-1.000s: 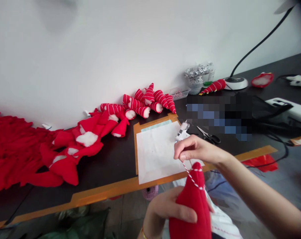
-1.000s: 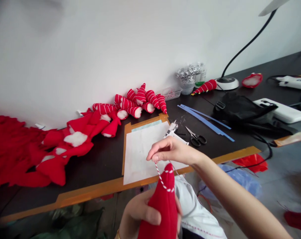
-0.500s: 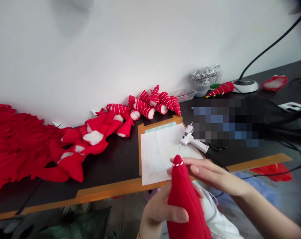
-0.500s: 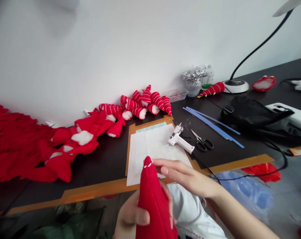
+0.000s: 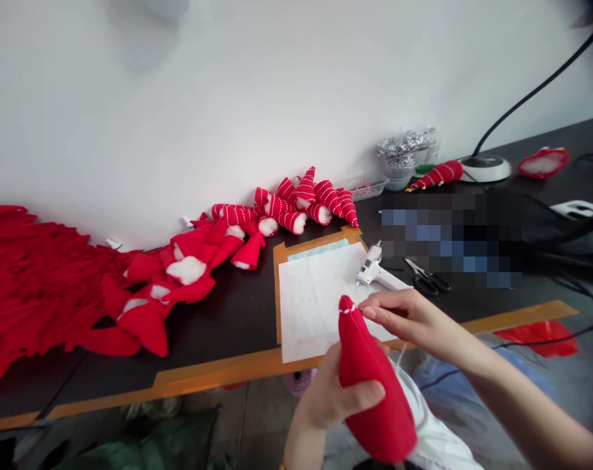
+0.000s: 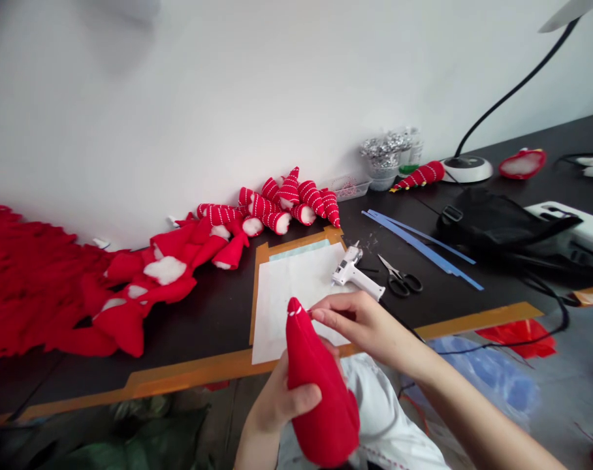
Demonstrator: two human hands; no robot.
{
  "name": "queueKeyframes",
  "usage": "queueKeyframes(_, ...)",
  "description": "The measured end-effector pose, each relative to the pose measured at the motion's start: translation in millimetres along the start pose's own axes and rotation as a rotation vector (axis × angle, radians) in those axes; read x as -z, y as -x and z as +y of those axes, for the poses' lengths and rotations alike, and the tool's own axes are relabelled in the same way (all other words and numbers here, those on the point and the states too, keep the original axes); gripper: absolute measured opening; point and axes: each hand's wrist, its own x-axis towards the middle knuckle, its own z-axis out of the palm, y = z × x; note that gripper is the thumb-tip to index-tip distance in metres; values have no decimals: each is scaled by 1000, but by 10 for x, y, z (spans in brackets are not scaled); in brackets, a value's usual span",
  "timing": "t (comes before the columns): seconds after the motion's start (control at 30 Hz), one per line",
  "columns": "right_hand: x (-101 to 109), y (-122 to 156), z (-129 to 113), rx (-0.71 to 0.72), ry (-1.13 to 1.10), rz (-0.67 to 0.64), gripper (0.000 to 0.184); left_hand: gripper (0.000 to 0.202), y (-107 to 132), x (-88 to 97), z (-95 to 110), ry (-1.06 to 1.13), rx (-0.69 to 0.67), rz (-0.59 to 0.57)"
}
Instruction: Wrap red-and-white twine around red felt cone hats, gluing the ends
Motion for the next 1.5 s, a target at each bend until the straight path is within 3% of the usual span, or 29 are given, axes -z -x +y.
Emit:
queueKeyframes(0.13, -55, 26, 52, -58, -80, -27, 40, 33, -46, -8, -5, -132, -20, 18)
queueKeyframes(0.23, -55, 22, 94, -143, -183, -60, 43, 37, -33, 20, 23, -199, -5, -50)
queueKeyframes(0.37, -40, 9, 113, -108, -178, -71, 38, 44, -11, 16, 120, -301, 22, -208)
queueKeyframes(0.43, -34, 1, 107, -124, -216, -128, 39, 43, -14, -9, 184, -299, 46, -287)
queueKeyframes(0.6, -12, -10, 19, -145, -314, -384, 37, 34, -52, -41, 327, -424, 50, -348)
queueKeyframes(0.73, -21, 4, 6, -169, -449, -372, 41, 37, -30, -1, 355, -490, -13, -343)
queueKeyframes(0.87, -45, 18, 99, -188, -461, -255, 43, 39, -1, 28, 231, -410, -31, -179)
queueKeyframes(0.97, -38, -13, 140, -130, -190, 26, 46, 29, -120, -30, 63, -310, -91, 217)
queueKeyframes(1.03, -50, -41, 141, -56, 37, 244, 50, 34, -279, -105, -58, -271, -206, 512)
queueKeyframes(1.1, -110, -53, 137, -18, 159, 320, 49, 42, -459, -179, -178, -208, -260, 678)
queueKeyframes(1.2, -290, -38, 156, -12, 176, 277, 40, 36, -664, -245, -356, -95, -269, 719)
queueKeyframes(1.3, -466, -24, 219, 9, 203, 305, 32, 28, -724, -258, -519, -16, -254, 730)
queueKeyframes(1.4, -510, -59, 315, 27, 219, 291, 27, 39, -661, -242, -629, 148, -219, 711)
queueKeyframes(1.5, -454, -123, 450, 14, 210, 258, 28, 57, -531, -169, -657, 308, -255, 613)
